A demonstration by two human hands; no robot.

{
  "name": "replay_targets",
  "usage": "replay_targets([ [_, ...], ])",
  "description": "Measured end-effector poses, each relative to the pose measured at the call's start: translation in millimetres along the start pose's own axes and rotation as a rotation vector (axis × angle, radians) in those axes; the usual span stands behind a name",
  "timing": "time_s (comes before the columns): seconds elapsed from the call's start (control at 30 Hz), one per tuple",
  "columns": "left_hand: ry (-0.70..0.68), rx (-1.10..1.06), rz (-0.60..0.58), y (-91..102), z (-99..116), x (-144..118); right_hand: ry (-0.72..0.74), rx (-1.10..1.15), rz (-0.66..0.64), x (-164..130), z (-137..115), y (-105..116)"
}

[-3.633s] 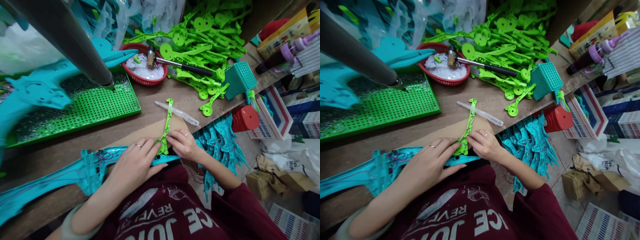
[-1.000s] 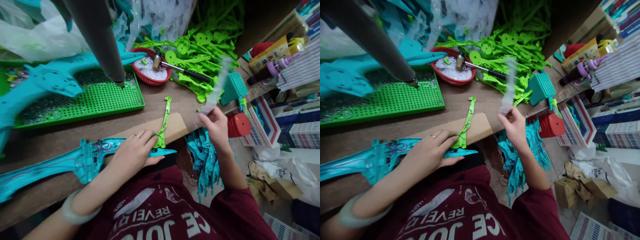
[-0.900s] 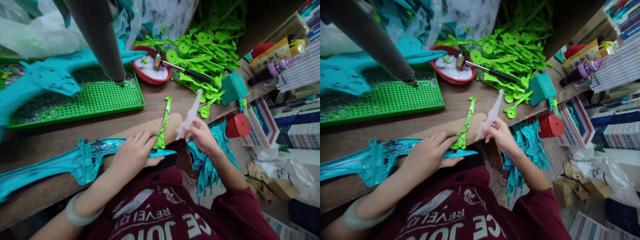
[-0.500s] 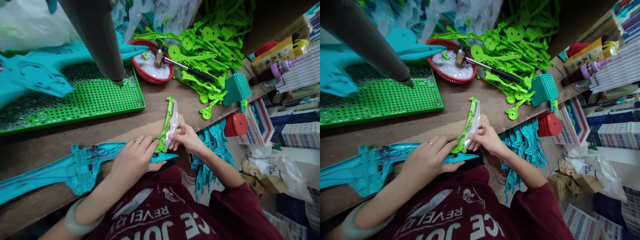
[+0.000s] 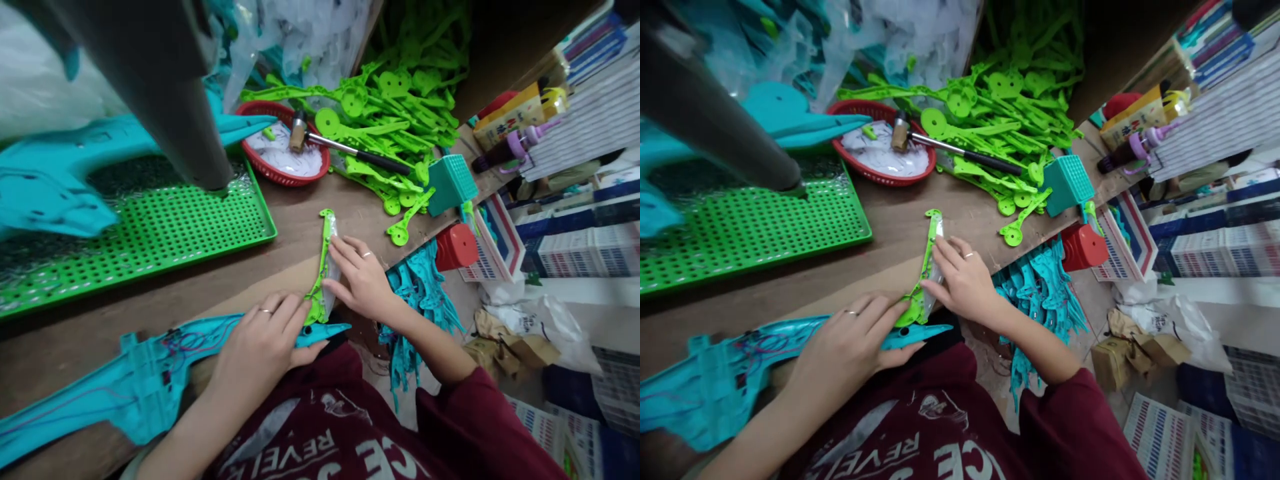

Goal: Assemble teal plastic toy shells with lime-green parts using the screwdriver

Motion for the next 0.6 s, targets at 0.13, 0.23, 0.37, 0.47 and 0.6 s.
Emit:
replay_targets([
  [0.13,-0.051,0.092,-0.007,-0.2,1,-1,0.075,0.037,0.012,23,39,24],
  [0.23,-0.075,0.117,-0.045,-6.3,-1,-4,-0.070,-0.184,0.090,24,105,62],
  [0.37,-0.086,0.103,-0.050,-10.0,-3,-5,-0.070,-0.553,-0.026,11,159,67],
  [0.47,-0.088,0.104,-0.015,-9.0,-5,-2,0.012,-0.550,-0.040,6,162,64],
  [0.6,-0.095,0.136,0.009,-2.3,-1,4,0.072,-0.365,0.360,-14,116,106],
])
Point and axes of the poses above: each hand's wrist, its own x-axis towards the middle knuckle, its own y-axis out of the back of the hand, z = x × y, the point moved 10 cm from there along x, towards the middle knuckle, and after that the axes turned 8 degrees about -y, right-handed, at the moved point
